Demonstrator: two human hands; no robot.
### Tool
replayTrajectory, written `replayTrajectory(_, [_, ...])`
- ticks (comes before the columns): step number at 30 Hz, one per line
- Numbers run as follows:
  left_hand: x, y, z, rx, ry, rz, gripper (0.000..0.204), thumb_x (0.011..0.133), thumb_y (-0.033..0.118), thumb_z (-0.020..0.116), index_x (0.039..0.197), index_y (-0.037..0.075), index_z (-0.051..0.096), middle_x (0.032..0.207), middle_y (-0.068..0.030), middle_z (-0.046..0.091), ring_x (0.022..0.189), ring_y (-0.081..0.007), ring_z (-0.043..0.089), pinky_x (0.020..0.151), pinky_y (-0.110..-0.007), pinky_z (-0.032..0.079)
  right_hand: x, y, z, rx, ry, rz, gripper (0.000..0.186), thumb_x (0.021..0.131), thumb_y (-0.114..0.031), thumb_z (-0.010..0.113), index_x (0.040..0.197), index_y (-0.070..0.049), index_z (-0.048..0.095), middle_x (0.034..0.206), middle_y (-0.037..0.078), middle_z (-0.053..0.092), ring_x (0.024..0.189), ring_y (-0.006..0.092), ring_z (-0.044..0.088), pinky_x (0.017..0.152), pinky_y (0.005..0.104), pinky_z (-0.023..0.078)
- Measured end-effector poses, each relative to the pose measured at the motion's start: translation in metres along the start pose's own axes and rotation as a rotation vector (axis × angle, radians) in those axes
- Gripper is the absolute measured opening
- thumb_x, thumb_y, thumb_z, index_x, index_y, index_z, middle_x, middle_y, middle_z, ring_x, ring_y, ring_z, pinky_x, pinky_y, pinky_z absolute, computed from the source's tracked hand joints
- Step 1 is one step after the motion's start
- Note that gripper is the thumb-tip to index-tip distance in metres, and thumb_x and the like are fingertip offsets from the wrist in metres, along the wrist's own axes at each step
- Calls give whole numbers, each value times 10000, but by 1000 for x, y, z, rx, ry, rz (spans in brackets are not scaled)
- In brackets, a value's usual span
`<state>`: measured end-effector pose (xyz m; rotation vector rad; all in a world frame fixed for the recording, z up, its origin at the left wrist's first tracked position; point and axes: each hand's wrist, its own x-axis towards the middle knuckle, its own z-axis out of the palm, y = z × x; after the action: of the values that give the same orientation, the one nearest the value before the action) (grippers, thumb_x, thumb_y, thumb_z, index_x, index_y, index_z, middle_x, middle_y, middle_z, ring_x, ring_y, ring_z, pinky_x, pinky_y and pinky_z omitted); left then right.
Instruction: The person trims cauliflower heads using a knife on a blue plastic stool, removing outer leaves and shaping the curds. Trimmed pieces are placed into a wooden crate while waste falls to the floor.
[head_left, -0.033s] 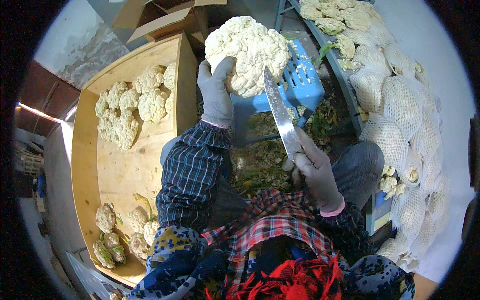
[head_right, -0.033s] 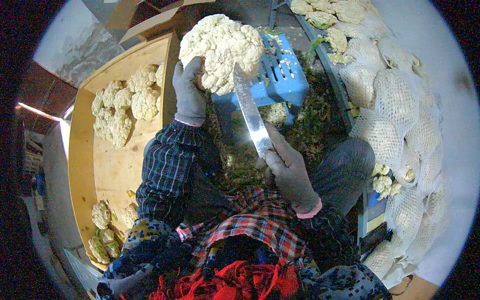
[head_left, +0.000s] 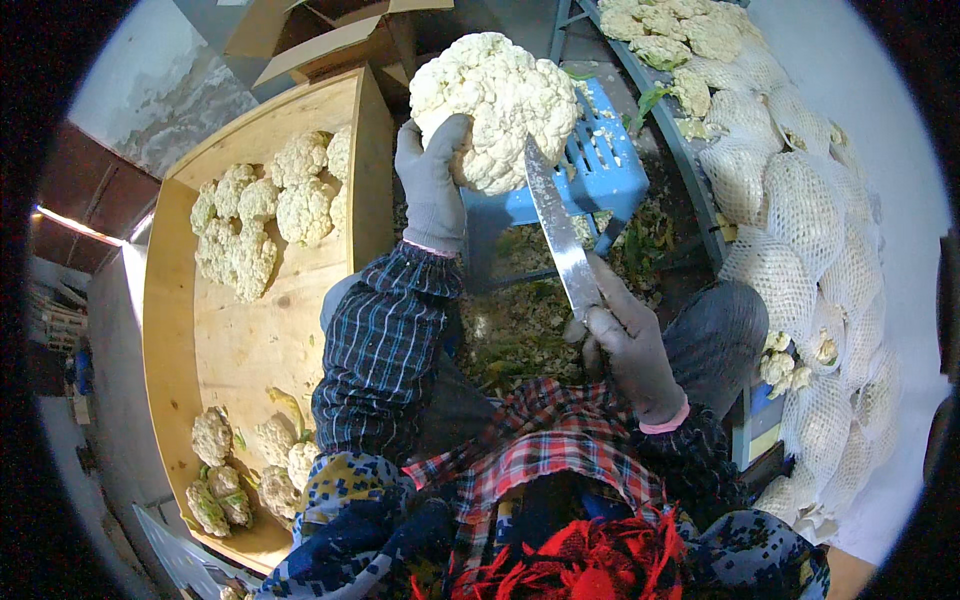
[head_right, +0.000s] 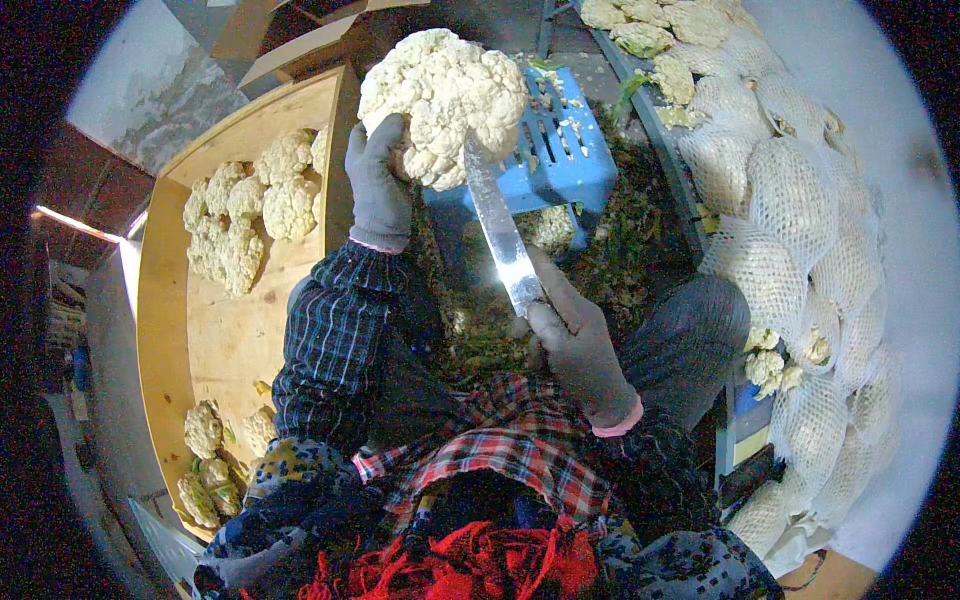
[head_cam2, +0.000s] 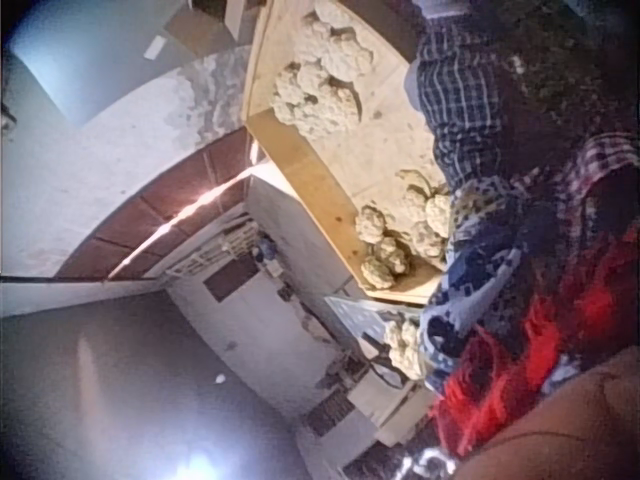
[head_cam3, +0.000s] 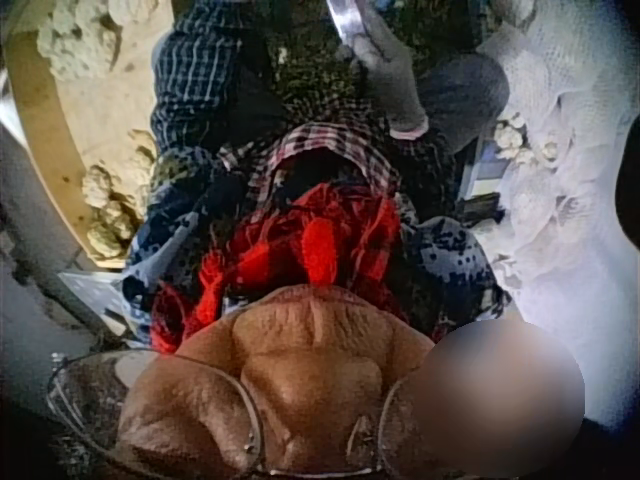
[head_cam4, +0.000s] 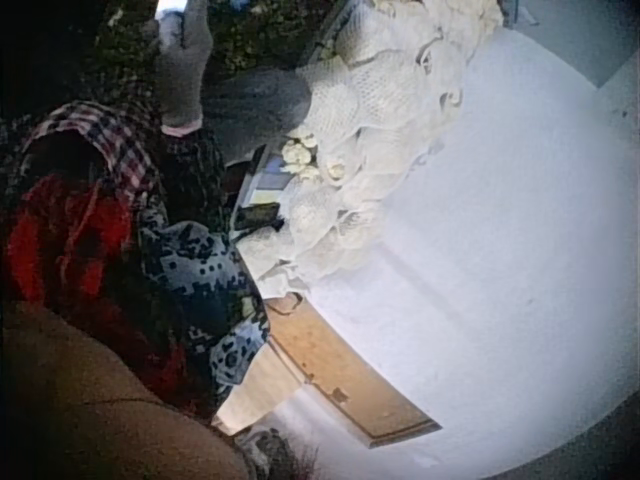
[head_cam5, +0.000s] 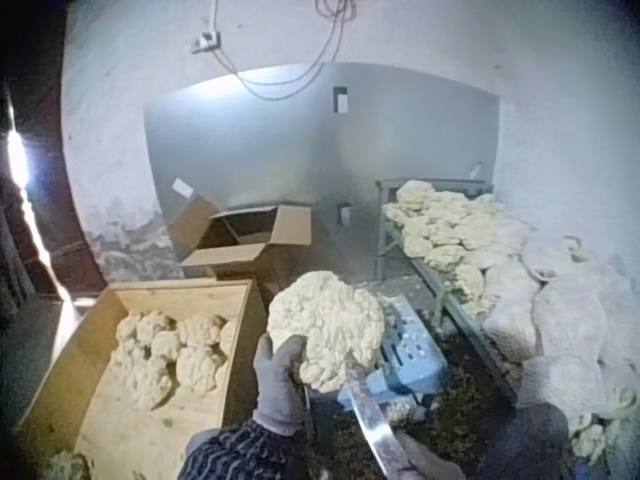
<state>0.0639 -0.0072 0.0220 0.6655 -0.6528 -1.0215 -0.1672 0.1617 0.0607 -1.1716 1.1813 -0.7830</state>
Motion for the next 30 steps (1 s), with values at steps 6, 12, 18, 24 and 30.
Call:
replayTrajectory(6, [-5, 0, 2, 144, 11, 32, 469, 884, 163, 708, 1263, -54, 537, 1196, -143, 652, 1037, -224, 666, 907, -348, 543, 5, 7, 8, 41, -2, -85, 601, 985, -134, 477, 1579, -85, 398, 1071, 100, 677, 802, 125, 643, 623, 261, 509])
replayTrajectory(12, [-14, -2, 10, 229, 24, 82, 635, 800, 150, 841, 1293, -52, 494, 1203, -152, 630, 1066, -194, 626, 932, -332, 527, 7, 7, 34, 189, 28, -34, 607, 1036, -206, 494, 1604, -69, 331, 897, 54, 657, 663, 64, 517, 599, 220, 406])
replayTrajectory(18, [-17, -4, 10, 565, -28, 317, 740, 759, 198, 868, 1338, -46, 477, 1241, -161, 616, 1129, -216, 608, 975, -357, 508, 3, 4, 50, 585, -63, 52, 562, 1082, -260, 494, 1606, -132, 334, 946, 25, 656, 653, 62, 496, 585, 234, 406])
replayTrajectory(24, [-12, 4, 10, 664, -45, 354, 780, 737, 202, 868, 1353, -56, 465, 1241, -168, 615, 1123, -221, 615, 974, -361, 512, 1, 8, 26, 1243, -383, 109, 541, 1114, -285, 445, 1620, -186, 278, 948, 22, 649, 578, 58, 463, 510, 269, 391])
replayTrajectory(30, [-9, 9, 9, 480, 23, 236, 752, 733, 176, 857, 1335, -64, 475, 1212, -163, 618, 1075, -217, 627, 951, -354, 523, -12, 16, -2, 682, -196, 61, 650, 1041, -299, 569, 1598, -77, 317, 842, 34, 633, 677, 103, 574, 575, 237, 454])
